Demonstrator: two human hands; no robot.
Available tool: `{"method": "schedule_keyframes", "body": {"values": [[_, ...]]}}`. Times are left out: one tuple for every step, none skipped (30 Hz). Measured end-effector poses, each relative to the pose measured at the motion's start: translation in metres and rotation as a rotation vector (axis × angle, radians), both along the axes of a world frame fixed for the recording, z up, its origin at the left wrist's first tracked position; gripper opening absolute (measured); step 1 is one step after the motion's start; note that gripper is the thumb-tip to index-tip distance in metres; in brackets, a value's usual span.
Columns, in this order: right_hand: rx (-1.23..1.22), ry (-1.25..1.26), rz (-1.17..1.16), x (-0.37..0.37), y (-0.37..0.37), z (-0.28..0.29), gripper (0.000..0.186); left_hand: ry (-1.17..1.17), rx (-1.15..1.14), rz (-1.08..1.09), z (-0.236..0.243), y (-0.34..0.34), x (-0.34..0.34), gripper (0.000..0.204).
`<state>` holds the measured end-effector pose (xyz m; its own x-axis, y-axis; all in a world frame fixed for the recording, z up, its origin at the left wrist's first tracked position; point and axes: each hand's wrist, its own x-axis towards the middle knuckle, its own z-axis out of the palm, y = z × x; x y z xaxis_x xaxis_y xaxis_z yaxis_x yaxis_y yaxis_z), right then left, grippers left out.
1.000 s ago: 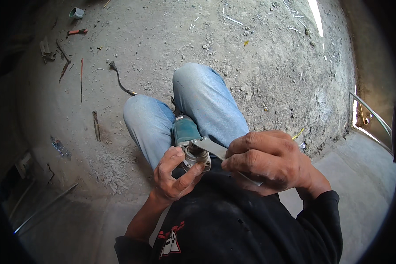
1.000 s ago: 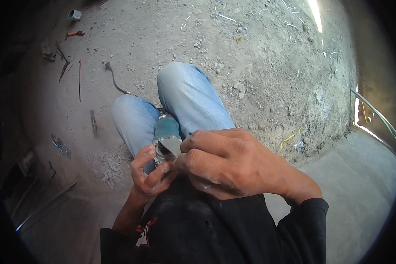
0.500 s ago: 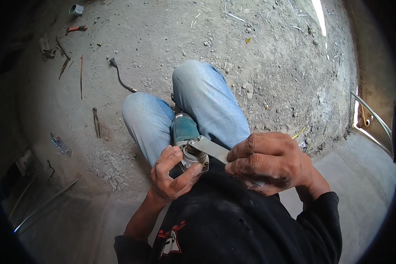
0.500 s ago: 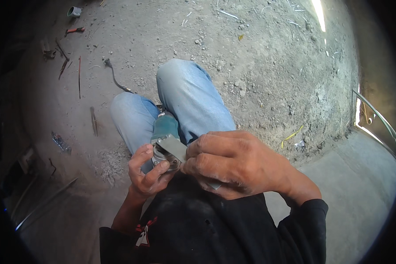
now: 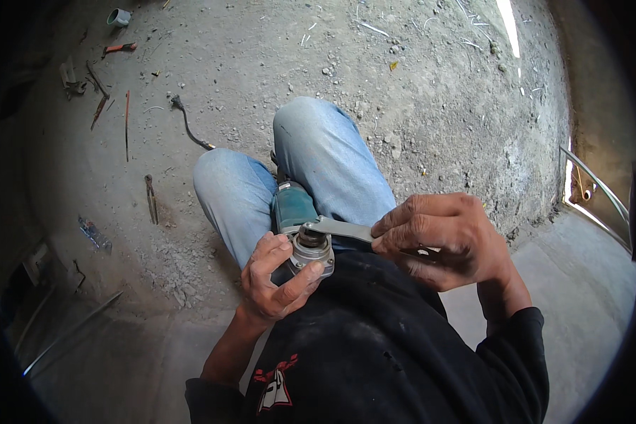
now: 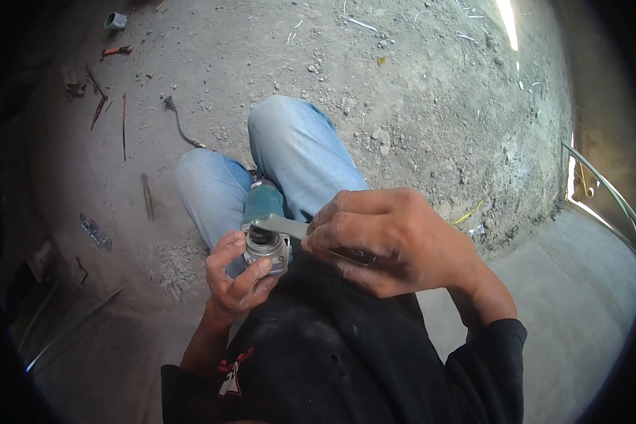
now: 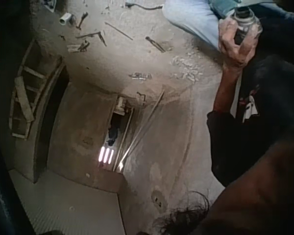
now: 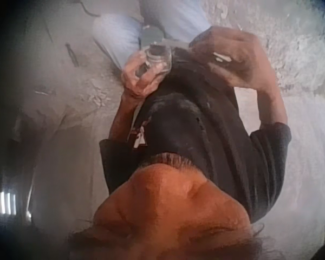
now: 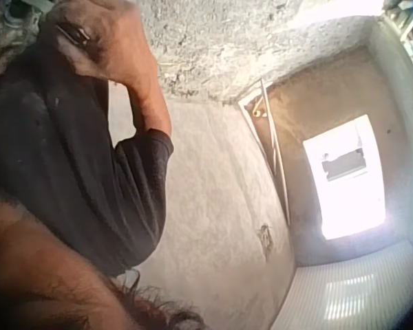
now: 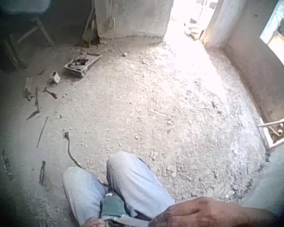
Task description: The person holds an angle grinder and uses a specialized wrench to tighten or adjust the locking nut on the spindle. The person handles a small metal shim or part, placing it onto the tool's head before continuing to use the wrench to secure the components.
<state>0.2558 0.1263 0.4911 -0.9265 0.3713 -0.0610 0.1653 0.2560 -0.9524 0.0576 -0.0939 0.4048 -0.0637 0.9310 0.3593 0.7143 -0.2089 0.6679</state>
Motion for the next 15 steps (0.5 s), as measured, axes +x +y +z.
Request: {"method": "schedule_keyframes", "body": {"values": [[-0.053, -0.022, -0.002, 0.001, 0.0, -0.004, 0.028, 0.003, -0.005, 0.002, 0.0, 0.0, 0.0, 0.053], [-0.108, -0.043, -0.003, 0.003, 0.0, -0.006, 0.028, 0.002, -0.005, 0.003, 0.0, -0.001, -0.001, 0.053], [-0.108, -0.043, -0.003, 0.004, 0.0, -0.006, 0.028, 0.006, -0.009, -0.001, 0.001, -0.001, -0.002, 0.053], [-0.101, -0.032, -0.007, 0.005, -0.002, -0.005, 0.029, 0.01, -0.012, -0.004, 0.001, -0.001, -0.002, 0.053], [-0.093, -0.02, -0.012, 0.006, -0.004, -0.004, 0.029, 0.01, -0.013, -0.004, 0.001, -0.001, -0.002, 0.053], [-0.094, -0.02, -0.011, 0.005, -0.004, -0.003, 0.029, 0.015, -0.009, -0.004, 0.0, 0.0, -0.001, 0.052], [-0.063, -0.021, 0.007, 0.004, -0.004, 0.001, 0.03, 0.02, -0.006, -0.004, 0.0, 0.0, 0.0, 0.052], [-0.03, -0.019, 0.025, 0.003, -0.004, 0.003, 0.031, 0.022, -0.005, -0.005, 0.0, 0.001, 0.001, 0.052], [-0.028, -0.017, 0.024, 0.003, -0.005, 0.005, 0.031, 0.022, -0.008, -0.004, 0.001, 0.003, 0.002, 0.051], [-0.009, -0.031, 0.029, 0.004, -0.005, 0.007, 0.031, 0.022, -0.011, -0.002, 0.001, 0.004, 0.004, 0.05], [0.009, -0.045, 0.033, 0.005, -0.006, 0.009, 0.031, 0.023, -0.01, -0.002, 0.0, 0.005, 0.003, 0.05], [0.01, -0.045, 0.036, 0.006, -0.007, 0.009, 0.031, 0.022, -0.008, -0.006, 0.0, 0.005, 0.003, 0.05], [0.02, -0.062, 0.032, 0.006, -0.006, 0.009, 0.029, 0.019, -0.004, -0.007, -0.001, 0.006, 0.003, 0.049], [0.034, -0.069, 0.037, 0.004, -0.005, 0.009, 0.028, 0.029, 0.002, 0.008, 0.0, 0.008, 0.002, 0.049], [0.043, -0.06, 0.057, 0.002, -0.006, 0.01, 0.028, -0.005, -0.009, -0.006, 0.0, 0.01, 0.001, 0.05]]}}
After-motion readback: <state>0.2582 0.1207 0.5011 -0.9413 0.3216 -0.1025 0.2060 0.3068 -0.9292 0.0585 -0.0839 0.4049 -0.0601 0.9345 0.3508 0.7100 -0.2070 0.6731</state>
